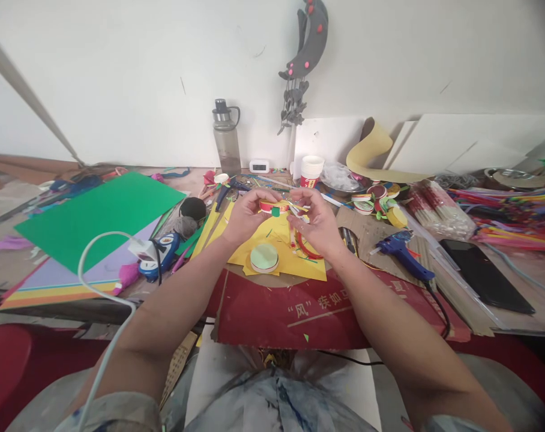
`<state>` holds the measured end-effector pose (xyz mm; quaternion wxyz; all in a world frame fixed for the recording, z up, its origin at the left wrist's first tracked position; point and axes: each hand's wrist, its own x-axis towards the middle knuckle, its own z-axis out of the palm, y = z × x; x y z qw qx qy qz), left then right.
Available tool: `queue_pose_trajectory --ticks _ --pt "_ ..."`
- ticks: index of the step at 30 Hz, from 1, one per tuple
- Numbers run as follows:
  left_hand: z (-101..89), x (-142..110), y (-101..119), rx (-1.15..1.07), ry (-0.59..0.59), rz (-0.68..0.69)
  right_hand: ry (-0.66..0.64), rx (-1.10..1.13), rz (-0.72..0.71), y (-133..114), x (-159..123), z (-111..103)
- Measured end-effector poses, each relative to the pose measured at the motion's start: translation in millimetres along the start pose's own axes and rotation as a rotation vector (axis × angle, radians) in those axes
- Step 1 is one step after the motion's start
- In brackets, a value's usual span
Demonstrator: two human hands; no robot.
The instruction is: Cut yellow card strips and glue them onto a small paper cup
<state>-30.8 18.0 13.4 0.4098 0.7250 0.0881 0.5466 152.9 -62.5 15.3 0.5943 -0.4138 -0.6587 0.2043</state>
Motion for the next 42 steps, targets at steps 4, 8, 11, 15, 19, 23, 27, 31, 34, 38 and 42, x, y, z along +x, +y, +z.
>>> queue_pose_trajectory --ticks 4,8,11,15,19,23,27,31,34,38,42 --pt "1.1 0 2 0.005 -0.002 -0.003 0.010 -0.018 -0.081 -1 0 0" --pt "2.5 0 4 0.028 0.005 -0.010 -0.022 -0.057 -0.153 -3 -1 -1" --pt "3.4 0 4 0.017 -0.005 -0.032 -0.050 -0.066 -0.157 -4 -1 -2" --pt "3.9 0 4 -0.006 -0.018 -0.028 -0.025 -0.108 -0.181 -2 -2 -3" --pt "4.0 0 8 -0.018 -0.020 -0.028 0.027 -0.109 -0.182 0 -2 -3" --pt "5.4 0 9 -0.109 0.019 -0.141 0.189 -0.064 -0.035 9 4 -4" --pt "6.6 1 3 -0.248 0.133 -0.261 0.269 -0.043 0.158 22 9 -8" --pt "6.7 3 3 -0.312 0.215 -0.289 0.147 -0.119 0.163 24 10 -13" --pt "6.6 5 7 -0.281 0.224 -0.293 -0.017 -0.296 0.085 22 8 -16" --pt "6.6 5 5 -0.263 0.256 -0.327 -0.236 -0.510 0.045 29 5 -12" --pt "6.3 5 -4 -0.266 0.293 -0.356 -0.374 -0.691 0.156 42 -3 -1"
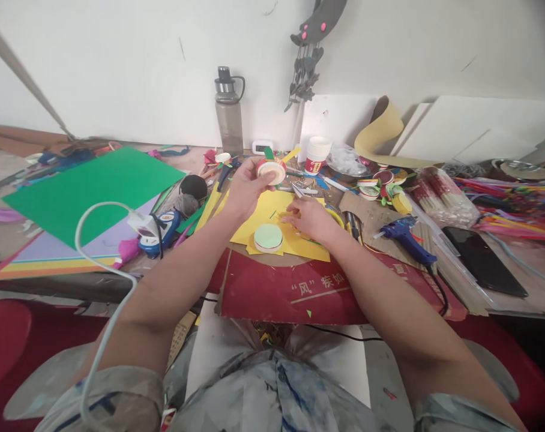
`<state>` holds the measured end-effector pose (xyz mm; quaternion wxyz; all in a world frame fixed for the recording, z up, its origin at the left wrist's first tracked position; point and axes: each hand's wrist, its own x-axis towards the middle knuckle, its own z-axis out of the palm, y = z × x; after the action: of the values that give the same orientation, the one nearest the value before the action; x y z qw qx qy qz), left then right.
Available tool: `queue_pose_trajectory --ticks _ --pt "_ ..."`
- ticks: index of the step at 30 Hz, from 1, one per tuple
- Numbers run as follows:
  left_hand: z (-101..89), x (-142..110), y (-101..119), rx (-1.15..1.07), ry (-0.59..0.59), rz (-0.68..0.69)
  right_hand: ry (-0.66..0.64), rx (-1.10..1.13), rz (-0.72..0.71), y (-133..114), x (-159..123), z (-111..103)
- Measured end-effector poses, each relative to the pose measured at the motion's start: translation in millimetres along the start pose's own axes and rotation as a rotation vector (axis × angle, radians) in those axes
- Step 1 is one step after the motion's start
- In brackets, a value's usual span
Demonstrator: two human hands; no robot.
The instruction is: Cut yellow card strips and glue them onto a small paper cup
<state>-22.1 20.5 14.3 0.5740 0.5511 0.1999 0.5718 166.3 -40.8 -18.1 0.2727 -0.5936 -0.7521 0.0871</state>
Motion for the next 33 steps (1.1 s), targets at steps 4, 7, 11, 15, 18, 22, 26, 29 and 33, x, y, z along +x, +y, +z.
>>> queue_pose_trajectory --ticks 4,7,11,15,18,22,26,29,33 --pt "-1.0 2 -4 -0.041 0.031 -0.058 -0.059 -0.128 0.028 -5 -3 9" --pt "-1.1 2 -4 -0.095 0.023 -0.125 -0.079 -0.120 0.035 -10 -4 8" --pt "-2.1 1 -3 -0.127 0.028 -0.206 0.014 -0.014 0.078 -15 -3 0" --pt "-5.9 2 -4 -0.119 0.089 -0.274 0.199 0.054 0.056 -17 -6 -14" --pt "-10.2 4 -5 -0.110 0.127 -0.302 0.270 0.014 0.082 -11 -18 -29" --pt "-13.6 5 -7 -0.097 0.134 -0.311 0.378 -0.209 0.079 17 -57 -60" --pt "-12.1 4 -9 -0.114 0.111 -0.305 0.350 -0.543 0.326 51 -118 -94" --pt "-9.2 4 -11 -0.139 0.085 -0.293 0.241 -0.707 0.625 68 -159 -110" --pt "-6.4 6 -13 -0.153 0.109 -0.287 -0.018 -0.679 0.763 82 -180 -115"
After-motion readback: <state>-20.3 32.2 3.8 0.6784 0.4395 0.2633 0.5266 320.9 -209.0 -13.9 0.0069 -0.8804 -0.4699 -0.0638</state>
